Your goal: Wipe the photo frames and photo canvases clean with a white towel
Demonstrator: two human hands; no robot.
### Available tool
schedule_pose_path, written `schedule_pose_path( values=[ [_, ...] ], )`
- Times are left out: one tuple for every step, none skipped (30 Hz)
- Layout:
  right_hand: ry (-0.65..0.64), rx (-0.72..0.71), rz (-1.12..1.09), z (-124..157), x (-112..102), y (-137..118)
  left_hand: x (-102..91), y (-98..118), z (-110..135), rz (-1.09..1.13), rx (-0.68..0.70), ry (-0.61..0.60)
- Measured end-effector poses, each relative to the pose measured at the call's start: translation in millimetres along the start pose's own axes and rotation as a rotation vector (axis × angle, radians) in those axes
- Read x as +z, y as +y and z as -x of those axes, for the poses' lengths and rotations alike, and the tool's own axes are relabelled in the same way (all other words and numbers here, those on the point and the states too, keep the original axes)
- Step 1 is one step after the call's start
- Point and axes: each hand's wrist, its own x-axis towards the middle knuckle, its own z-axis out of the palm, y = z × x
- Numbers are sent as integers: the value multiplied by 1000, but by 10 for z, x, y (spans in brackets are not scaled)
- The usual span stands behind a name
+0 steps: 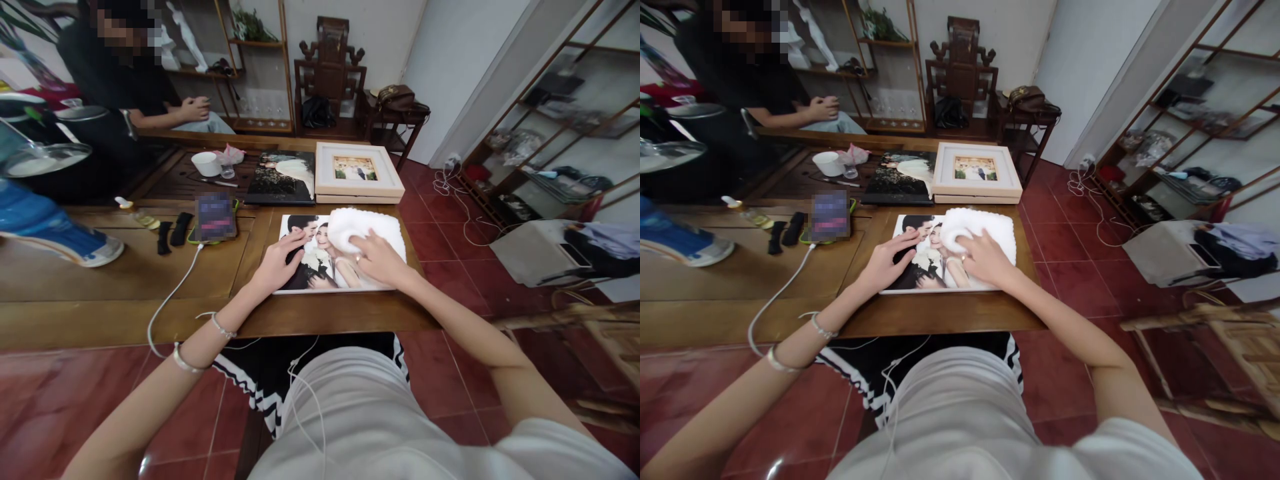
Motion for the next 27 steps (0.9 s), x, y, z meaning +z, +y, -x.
schedule_pose_path(
  values=[
    [8, 23, 25, -85, 19, 6, -2, 6, -2, -1, -2, 1],
    [9, 34, 48, -153, 40, -17, -7, 17, -3, 1, -3, 1],
    [3, 32, 69, -203, 64, -67, -17, 32, -4, 5, -5, 4],
    [-10, 22, 86, -232, 90, -139, -32, 51, -3, 13, -8, 13],
    [-31, 0, 98, -239, 115, -225, -50, 73, -1, 24, -14, 29],
    [-57, -39, 102, -227, 139, -318, -70, 96, 2, 38, -21, 54],
    [-83, -95, 99, -196, 158, -410, -90, 119, 6, 53, -31, 87],
    [-106, -164, 89, -151, 171, -493, -109, 139, 10, 68, -43, 122],
    [-126, -243, 73, -95, 174, -563, -124, 155, 15, 81, -55, 154],
    [-144, -327, 51, -32, 167, -618, -133, 164, 20, 91, -65, 178],
    [-162, -407, 26, 34, 149, -656, -138, 169, 25, 95, -70, 194],
    [-184, -473, 2, 100, 119, -678, -137, 168, 28, 95, -72, 197],
    [-213, -522, -20, 164, 80, -686, -132, 164, 30, 89, -69, 194],
    [-240, -547, -38, 223, 32, -683, -125, 158, 31, 81, -62, 186],
    [-261, -543, -51, 277, -21, -669, -118, 152, 30, 69, -55, 174],
    [-275, -511, -55, 325, -77, -647, -110, 147, 29, 56, -49, 158],
    [-283, -455, -51, 363, -131, -618, -103, 143, 26, 42, -43, 138],
    [-286, -385, -36, 390, -182, -583, -97, 140, 22, 30, -35, 116],
    [-285, -306, -12, 404, -226, -540, -92, 137, 19, 21, -25, 92],
    [-282, -230, 18, 402, -259, -490, -87, 135, 16, 16, -13, 70],
    [-272, -162, 49, 382, -281, -433, -82, 133, 13, 14, -1, 55],
    [-251, -103, 74, 343, -291, -368, -77, 130, 11, 15, 9, 45],
    [-221, -57, 89, 284, -289, -298, -71, 127, 10, 15, 16, 41],
    [-185, -23, 92, 206, -277, -223, -66, 122, 10, 14, 18, 43],
    [-149, -5, 81, 112, -258, -150, -60, 118, 11, 11, 17, 45],
    [-117, 0, 55, 4, -235, -81, -55, 112, 13, 7, 16, 47],
    [-89, -5, 14, -115, -209, -23, -51, 108, 15, 3, 14, 49]
  ],
)
